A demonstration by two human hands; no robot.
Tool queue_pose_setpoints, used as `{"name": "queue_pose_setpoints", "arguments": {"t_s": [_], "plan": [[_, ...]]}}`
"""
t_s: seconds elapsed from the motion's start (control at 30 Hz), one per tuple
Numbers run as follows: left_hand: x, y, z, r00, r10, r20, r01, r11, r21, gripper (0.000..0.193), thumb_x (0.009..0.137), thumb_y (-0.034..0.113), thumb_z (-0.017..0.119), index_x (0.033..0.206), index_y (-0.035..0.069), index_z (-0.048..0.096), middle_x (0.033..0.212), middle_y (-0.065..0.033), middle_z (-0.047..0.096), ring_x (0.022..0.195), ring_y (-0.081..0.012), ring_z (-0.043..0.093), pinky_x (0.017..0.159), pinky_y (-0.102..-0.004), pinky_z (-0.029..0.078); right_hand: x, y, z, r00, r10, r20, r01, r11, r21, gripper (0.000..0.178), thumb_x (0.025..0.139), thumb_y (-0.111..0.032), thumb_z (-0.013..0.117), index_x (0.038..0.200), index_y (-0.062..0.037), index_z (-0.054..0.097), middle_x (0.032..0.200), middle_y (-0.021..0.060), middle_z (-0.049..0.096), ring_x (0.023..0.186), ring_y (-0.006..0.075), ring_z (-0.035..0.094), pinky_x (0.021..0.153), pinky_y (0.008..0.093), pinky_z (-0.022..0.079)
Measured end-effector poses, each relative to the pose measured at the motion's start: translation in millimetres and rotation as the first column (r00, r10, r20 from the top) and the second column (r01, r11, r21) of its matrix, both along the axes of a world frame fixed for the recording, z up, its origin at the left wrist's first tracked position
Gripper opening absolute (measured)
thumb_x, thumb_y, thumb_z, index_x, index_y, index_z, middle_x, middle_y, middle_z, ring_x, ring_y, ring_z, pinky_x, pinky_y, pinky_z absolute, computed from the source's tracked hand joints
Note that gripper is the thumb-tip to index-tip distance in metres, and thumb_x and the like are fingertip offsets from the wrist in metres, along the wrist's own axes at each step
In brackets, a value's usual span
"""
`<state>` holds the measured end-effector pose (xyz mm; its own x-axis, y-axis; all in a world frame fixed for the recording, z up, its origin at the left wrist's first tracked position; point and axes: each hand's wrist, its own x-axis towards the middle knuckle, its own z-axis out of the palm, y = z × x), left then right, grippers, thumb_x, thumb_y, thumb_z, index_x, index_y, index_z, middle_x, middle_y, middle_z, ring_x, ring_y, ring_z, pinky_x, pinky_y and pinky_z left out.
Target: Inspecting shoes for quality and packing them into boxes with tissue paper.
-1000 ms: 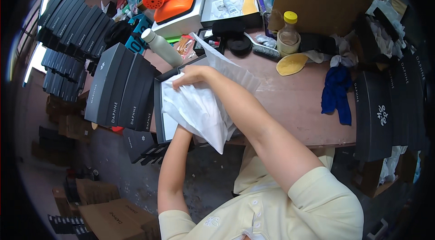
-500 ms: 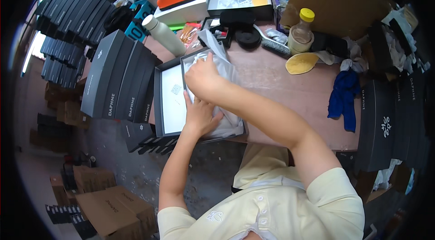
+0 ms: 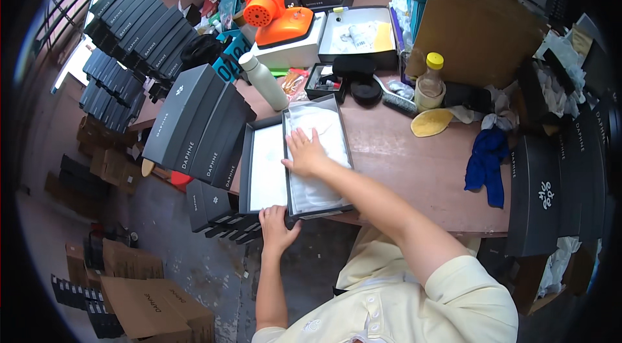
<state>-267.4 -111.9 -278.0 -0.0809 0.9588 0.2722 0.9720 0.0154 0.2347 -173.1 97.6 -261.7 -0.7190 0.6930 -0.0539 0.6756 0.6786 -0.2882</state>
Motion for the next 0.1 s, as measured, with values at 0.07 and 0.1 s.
{"name": "queue_pose_setpoints", "arguments": {"t_s": [0.07, 0.1], "plan": [[-5, -1, -12, 0.996, 0.071, -0.054, -0.081, 0.974, -0.213, 0.042, 0.064, 0.027, 0.072, 0.093, 0.002, 0.056, 0.089, -0.0161, 0.054, 0.091, -0.0313, 0.05, 0.095, -0.0441, 0.031, -7, -14, -2, 0.999, -0.041, 0.022, 0.04, 0.999, 0.028, 0.076, 0.09, -0.056, 0.032, 0.144, -0.004, 0.02, 0.151, 0.0143, 0.016, 0.141, 0.0319, 0.009, 0.11, 0.055, 0.002], [-10, 0, -17, 0.991, 0.093, -0.098, -0.121, 0.936, -0.331, 0.044, 0.064, 0.028, 0.073, 0.095, 0.002, 0.056, 0.094, -0.0167, 0.055, 0.095, -0.0296, 0.05, 0.094, -0.0448, 0.031, -6, -14, -3, 1.0, -0.014, 0.009, 0.014, 1.0, -0.011, 0.077, 0.09, -0.057, 0.033, 0.145, -0.0044, 0.019, 0.151, 0.0145, 0.015, 0.141, 0.0321, 0.008, 0.109, 0.0558, 0.002]]}}
